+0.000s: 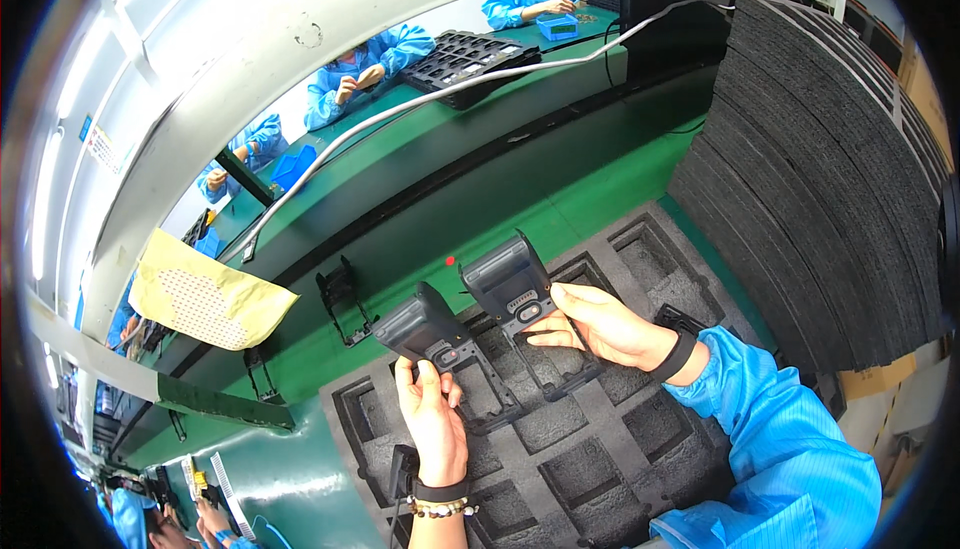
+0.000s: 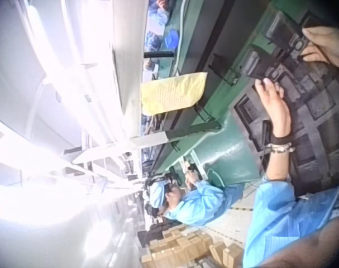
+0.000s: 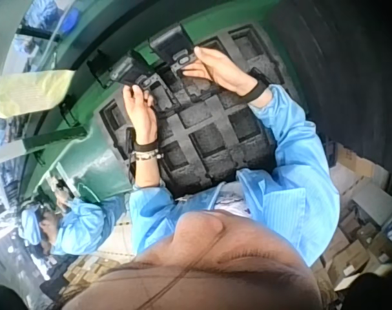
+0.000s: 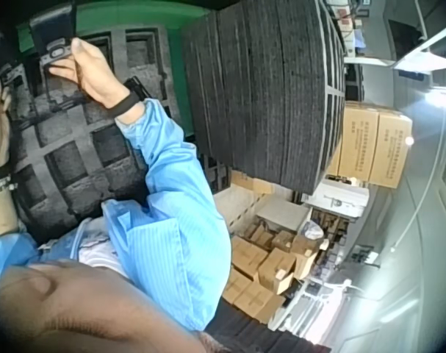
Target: Organizing and inspecting handheld device components into foam trays.
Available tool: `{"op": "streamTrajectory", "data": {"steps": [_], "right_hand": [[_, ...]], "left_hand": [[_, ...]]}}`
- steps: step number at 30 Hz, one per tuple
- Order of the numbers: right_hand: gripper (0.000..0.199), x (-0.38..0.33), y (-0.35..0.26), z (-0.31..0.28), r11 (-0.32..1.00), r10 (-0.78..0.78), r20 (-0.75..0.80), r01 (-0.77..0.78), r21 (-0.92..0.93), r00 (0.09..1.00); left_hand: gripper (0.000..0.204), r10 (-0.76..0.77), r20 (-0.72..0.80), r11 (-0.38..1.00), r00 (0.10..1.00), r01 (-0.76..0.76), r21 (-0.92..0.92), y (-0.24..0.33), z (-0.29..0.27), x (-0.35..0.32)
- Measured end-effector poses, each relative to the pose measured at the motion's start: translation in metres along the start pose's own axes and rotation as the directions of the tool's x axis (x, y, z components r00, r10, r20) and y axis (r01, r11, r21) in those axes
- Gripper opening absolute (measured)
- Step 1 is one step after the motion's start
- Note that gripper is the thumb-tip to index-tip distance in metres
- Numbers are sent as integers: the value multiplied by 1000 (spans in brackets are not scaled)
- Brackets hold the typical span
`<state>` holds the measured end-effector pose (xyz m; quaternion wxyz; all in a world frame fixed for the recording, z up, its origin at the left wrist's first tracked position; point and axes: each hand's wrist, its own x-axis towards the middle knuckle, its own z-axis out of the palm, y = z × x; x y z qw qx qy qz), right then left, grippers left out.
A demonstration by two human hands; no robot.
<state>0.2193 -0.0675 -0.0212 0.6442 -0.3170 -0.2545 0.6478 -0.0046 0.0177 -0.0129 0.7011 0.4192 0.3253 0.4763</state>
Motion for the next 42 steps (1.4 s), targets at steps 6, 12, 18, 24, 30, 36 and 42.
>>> {"op": "streamTrajectory", "data": {"steps": [6,12,18,24,30,36,42], "right_hand": [[43,-1,0,2,1000,15,49,-13,-23,999],[41,-6,-8,5,997,75,-42,-76,-7,996],[45,-1,-4,-11,985,4,119,-24,171,993],[55,6,2,-12,987,108,83,-116,108,991],[47,-3,0,-5,995,100,168,-96,-27,981],[64,-11,-6,11,971,104,250,-43,-237,963],[91,-19,-10,24,736,-168,372,367,-569,913]], "left_hand": [[24,2,40,1000,999,-4,29,-1,0,-2],[27,1,19,994,1000,-3,108,1,-2,0],[42,-143,282,927,949,228,-299,10,6,-4],[53,-106,269,931,957,190,-312,6,0,-3],[54,-102,279,938,955,186,-292,10,8,-7],[78,-45,325,971,945,118,-207,11,6,-9],[115,41,506,977,862,71,-200,4,-14,-13]]}}
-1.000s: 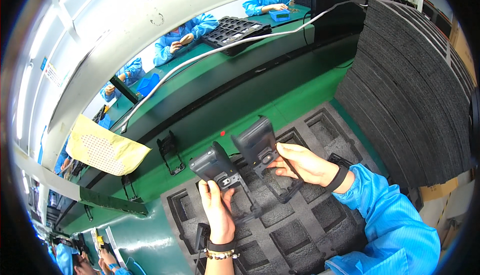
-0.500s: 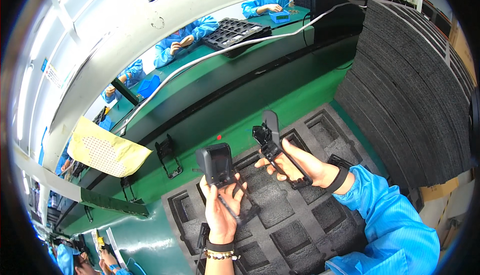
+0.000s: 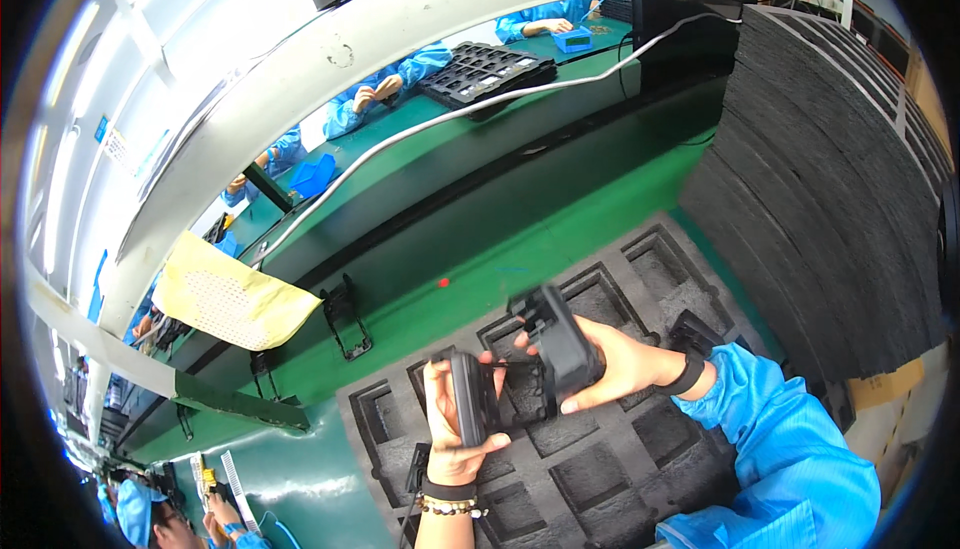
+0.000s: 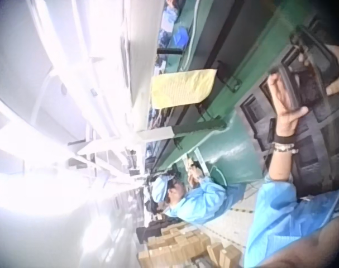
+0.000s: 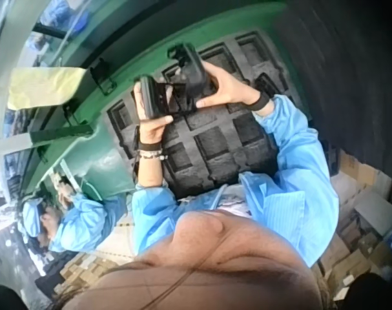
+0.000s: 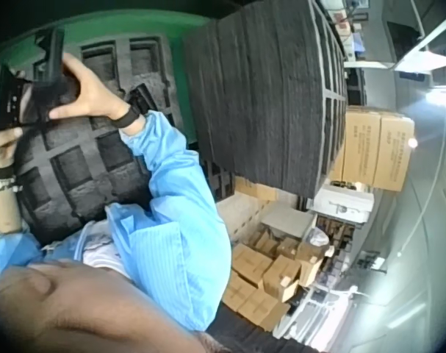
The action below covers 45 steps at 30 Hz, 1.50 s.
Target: Organizing and inspecting handheld device components into foam trays.
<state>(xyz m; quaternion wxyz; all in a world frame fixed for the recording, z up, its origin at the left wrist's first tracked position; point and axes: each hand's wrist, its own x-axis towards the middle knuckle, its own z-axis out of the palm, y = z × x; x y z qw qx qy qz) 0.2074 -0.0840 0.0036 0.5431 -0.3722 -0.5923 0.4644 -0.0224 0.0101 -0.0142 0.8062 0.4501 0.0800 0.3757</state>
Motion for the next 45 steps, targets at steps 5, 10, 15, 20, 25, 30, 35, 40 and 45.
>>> {"op": "streamTrajectory", "data": {"steps": [5,10,15,20,25,30,35,40,45], "right_hand": [[90,4,5,3,920,-160,75,176,-349,984],[84,-1,6,-2,981,44,17,-40,-189,999],[82,12,12,-14,958,235,-118,-209,198,965],[51,43,16,-52,786,459,-191,-296,542,868],[28,132,48,-81,891,419,-397,-286,351,817],[24,191,105,-67,866,479,-511,-480,141,714],[28,224,158,-74,780,452,-676,-625,-18,583],[49,218,166,-68,534,149,-739,-683,-499,657],[39,155,54,-2,716,-23,-79,-38,-697,997]], "left_hand": [[110,100,83,994,992,-97,-41,-10,-7,2],[107,-22,-74,996,997,15,-91,6,9,8],[61,-6,-255,951,967,-73,-301,7,-4,13],[34,-91,-314,902,945,-55,-428,1,-16,18],[34,-100,-305,909,947,-38,-415,2,-20,18],[29,-90,-344,935,935,-39,-351,-1,-19,18],[29,-116,-306,935,945,0,-354,-3,-10,18],[25,-107,-330,933,938,-20,-360,2,-8,18],[27,-14,-470,942,883,-145,-302,-2,-27,19]]}}
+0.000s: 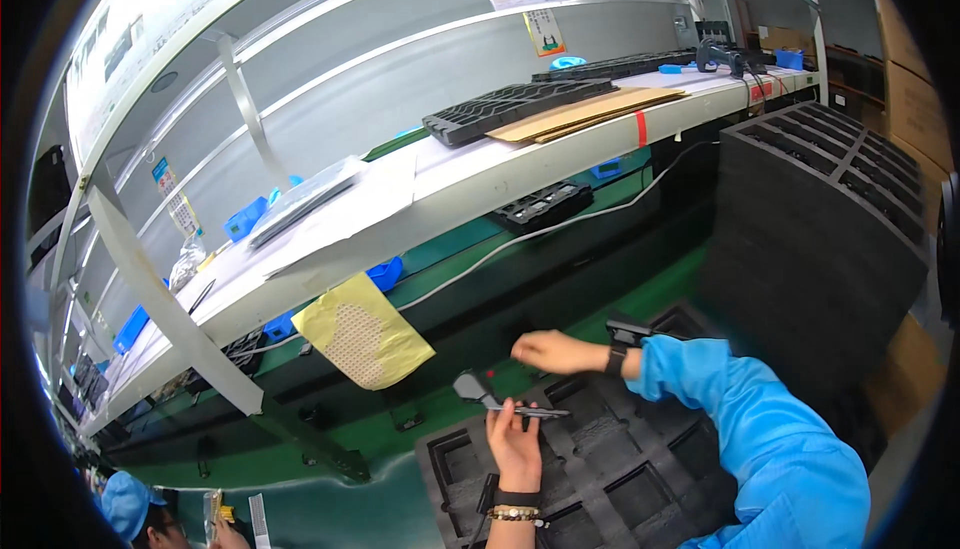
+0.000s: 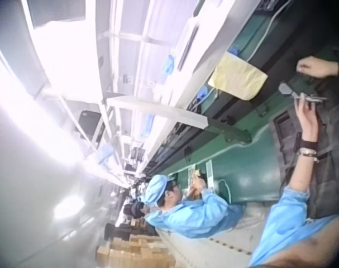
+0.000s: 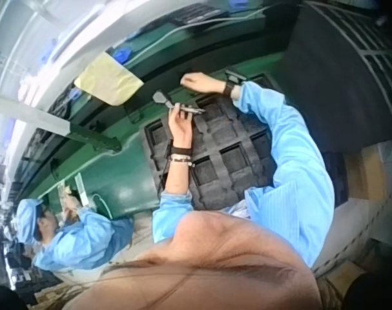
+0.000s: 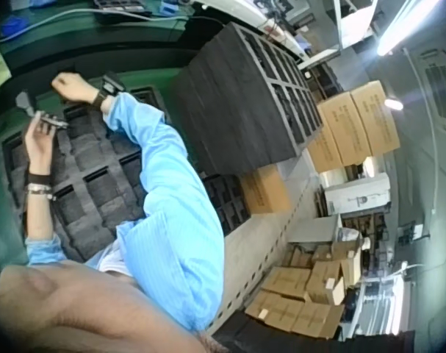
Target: Organizing and inspecting handheld device components into foam trays.
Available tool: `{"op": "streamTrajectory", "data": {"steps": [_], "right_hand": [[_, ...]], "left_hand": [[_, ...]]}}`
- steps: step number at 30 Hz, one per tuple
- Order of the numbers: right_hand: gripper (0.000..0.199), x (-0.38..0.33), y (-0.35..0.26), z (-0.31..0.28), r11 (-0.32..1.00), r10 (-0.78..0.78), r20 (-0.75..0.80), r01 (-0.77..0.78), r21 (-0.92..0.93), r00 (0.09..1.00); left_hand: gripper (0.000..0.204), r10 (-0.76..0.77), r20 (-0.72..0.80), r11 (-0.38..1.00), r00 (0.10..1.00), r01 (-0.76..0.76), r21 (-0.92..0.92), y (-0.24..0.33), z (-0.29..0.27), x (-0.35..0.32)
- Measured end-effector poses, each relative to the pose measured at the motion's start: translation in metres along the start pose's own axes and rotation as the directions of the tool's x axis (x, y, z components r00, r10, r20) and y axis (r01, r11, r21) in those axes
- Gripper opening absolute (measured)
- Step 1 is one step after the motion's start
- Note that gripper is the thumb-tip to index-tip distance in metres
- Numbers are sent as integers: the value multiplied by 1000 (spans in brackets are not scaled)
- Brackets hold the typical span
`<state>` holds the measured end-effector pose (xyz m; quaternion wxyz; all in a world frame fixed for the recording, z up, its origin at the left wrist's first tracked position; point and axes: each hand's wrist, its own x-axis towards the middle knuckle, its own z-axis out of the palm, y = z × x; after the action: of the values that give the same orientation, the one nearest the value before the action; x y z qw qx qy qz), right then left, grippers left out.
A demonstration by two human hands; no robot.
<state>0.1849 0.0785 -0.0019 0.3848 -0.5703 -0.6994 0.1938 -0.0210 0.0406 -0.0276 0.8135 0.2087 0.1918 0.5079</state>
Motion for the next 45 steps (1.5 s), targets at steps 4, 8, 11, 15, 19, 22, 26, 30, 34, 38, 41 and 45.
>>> {"op": "streamTrajectory", "data": {"steps": [4,8,11,15,19,22,26,30,34,38,41,45], "right_hand": [[41,-82,-71,-16,974,-3,257,61,-218,966],[24,-111,-78,-20,949,-29,143,72,-306,989],[19,-98,-62,-43,975,216,10,-216,55,976],[25,-78,25,-73,852,390,-189,-275,445,901],[30,-72,100,-99,822,546,-418,-365,438,726],[34,-64,141,-119,749,655,-499,-400,529,567],[35,-58,194,-130,590,807,-457,-456,667,375],[38,-101,259,-157,452,590,-686,-878,-158,427],[42,-80,152,-106,776,217,-853,-614,-144,474],[49,-172,85,-98,731,122,-639,-505,-459,759],[60,-266,16,-96,530,86,-489,-456,-715,868],[76,-358,-73,-98,646,329,-619,-648,-403,713]], "left_hand": [[28,13,-56,1000,998,-12,24,-2,2,2],[25,15,36,986,999,-21,167,-2,9,-4],[35,-27,46,988,999,20,153,-4,5,-4],[49,-15,70,949,997,-8,315,-6,15,-8],[52,-95,116,951,989,56,304,-5,6,-1],[47,-110,102,950,989,75,302,-2,4,0],[44,-98,116,946,988,56,319,0,4,-1],[44,-202,177,931,963,133,339,-18,21,1],[39,-63,90,932,994,26,361,1,4,-7],[37,335,156,683,929,-354,638,21,10,-8],[31,577,304,362,759,-570,737,75,31,-37],[38,761,339,39,553,-560,827,118,10,-82]]}}
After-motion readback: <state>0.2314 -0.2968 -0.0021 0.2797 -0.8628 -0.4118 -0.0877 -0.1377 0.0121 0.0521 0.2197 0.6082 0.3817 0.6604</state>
